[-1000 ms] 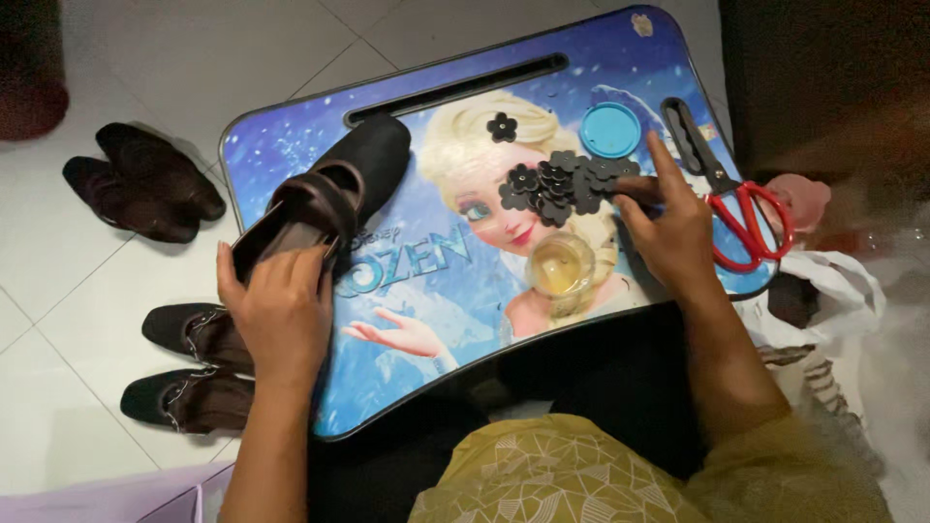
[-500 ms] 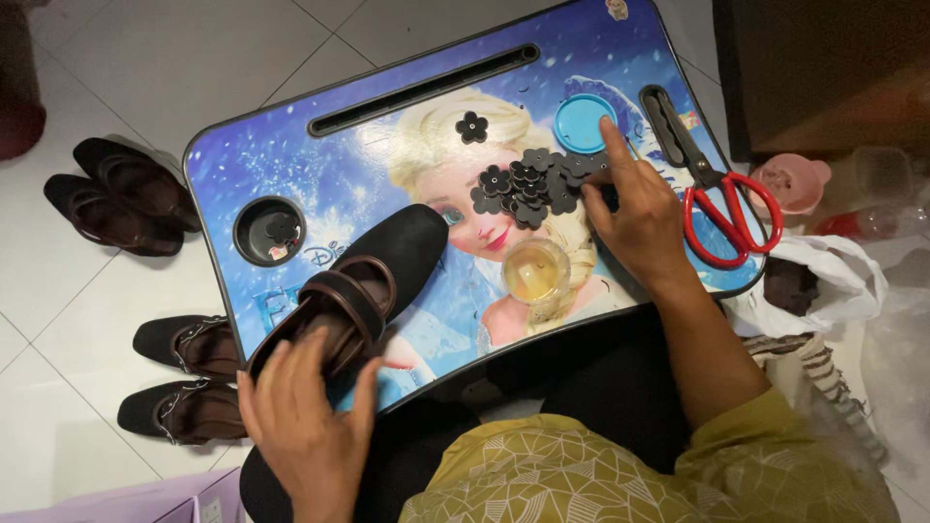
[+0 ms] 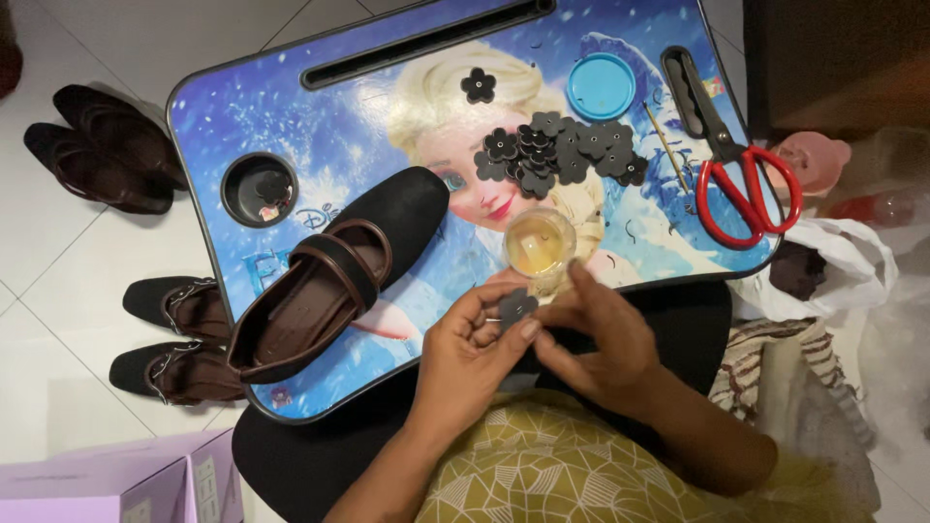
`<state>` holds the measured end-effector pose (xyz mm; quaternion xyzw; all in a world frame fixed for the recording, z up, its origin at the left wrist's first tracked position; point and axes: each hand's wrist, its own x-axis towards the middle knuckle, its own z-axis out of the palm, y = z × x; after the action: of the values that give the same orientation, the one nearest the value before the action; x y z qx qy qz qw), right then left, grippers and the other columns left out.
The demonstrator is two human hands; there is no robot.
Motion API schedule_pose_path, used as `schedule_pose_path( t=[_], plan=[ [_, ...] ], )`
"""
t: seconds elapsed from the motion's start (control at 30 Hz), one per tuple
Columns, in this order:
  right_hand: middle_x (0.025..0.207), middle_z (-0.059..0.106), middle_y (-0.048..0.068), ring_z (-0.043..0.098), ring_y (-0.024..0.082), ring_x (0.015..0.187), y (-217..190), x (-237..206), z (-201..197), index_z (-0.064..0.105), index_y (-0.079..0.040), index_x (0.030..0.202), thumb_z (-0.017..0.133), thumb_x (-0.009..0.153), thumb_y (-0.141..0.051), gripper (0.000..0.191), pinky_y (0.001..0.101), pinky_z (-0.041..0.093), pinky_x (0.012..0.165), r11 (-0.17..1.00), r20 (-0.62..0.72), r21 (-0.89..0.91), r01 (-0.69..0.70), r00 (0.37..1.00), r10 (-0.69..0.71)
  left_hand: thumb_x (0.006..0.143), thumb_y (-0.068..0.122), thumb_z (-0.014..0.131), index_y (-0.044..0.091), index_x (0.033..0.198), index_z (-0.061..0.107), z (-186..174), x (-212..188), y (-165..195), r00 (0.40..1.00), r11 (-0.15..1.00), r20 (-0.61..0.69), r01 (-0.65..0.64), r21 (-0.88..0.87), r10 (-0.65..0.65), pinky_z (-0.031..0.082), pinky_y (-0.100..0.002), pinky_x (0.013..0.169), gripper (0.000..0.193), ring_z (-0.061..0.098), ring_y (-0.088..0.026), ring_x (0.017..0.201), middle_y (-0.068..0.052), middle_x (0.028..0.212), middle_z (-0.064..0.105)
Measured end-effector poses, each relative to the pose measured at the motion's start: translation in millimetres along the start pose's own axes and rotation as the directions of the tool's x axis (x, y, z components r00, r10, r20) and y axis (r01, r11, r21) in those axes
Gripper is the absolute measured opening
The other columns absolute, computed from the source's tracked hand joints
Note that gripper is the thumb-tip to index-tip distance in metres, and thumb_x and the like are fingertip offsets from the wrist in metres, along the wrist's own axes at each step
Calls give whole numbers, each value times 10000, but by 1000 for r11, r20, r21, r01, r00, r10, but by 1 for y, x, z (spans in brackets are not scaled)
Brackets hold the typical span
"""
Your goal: The person sits on the floor with a Frozen-themed lap tray and attaches black flower-shaped decorations to the straps of black Mary Jane shoes. They dip each flower piece into a jar of glue, press it onto the shoe strap, and set finished shoes aside while picking up the next pair.
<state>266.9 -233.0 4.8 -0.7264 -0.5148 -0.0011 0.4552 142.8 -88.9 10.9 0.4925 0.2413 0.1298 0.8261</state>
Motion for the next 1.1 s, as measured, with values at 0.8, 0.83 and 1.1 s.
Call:
schedule_pose_path(
  t=[0.8,0.83,1.1],
  plan=[
    [1551,498,209,362,424,1499,22,40,-14,734,-69,1018,841,836,-395,389,529,348,1210,932,80,-364,-1,996,32,966,74,688,45,1328,699,-37,-19,-23,955,971,-292,14,239,58,490,-176,751,364,557,-18,825,24,1007,666],
    [1550,497,210,362,426,1498,20,38,-17,730,-67,1009,841,833,-383,378,531,342,1216,936,69,-352,-16,997,43,969,76,683,47,1333,698,-36,-19,-23,956,970,-289,21,243,51,484,-175,742,365,551,-15,816,20,1020,683],
    [1531,523,198,400,418,1489,3,27,-23,705,-82,959,854,790,-327,333,514,356,1212,979,102,-193,-59,992,80,974,32,648,53,1420,632,-25,-15,-18,969,989,-245,11,145,25,541,-205,842,447,648,-34,900,-25,1022,725]
  ],
)
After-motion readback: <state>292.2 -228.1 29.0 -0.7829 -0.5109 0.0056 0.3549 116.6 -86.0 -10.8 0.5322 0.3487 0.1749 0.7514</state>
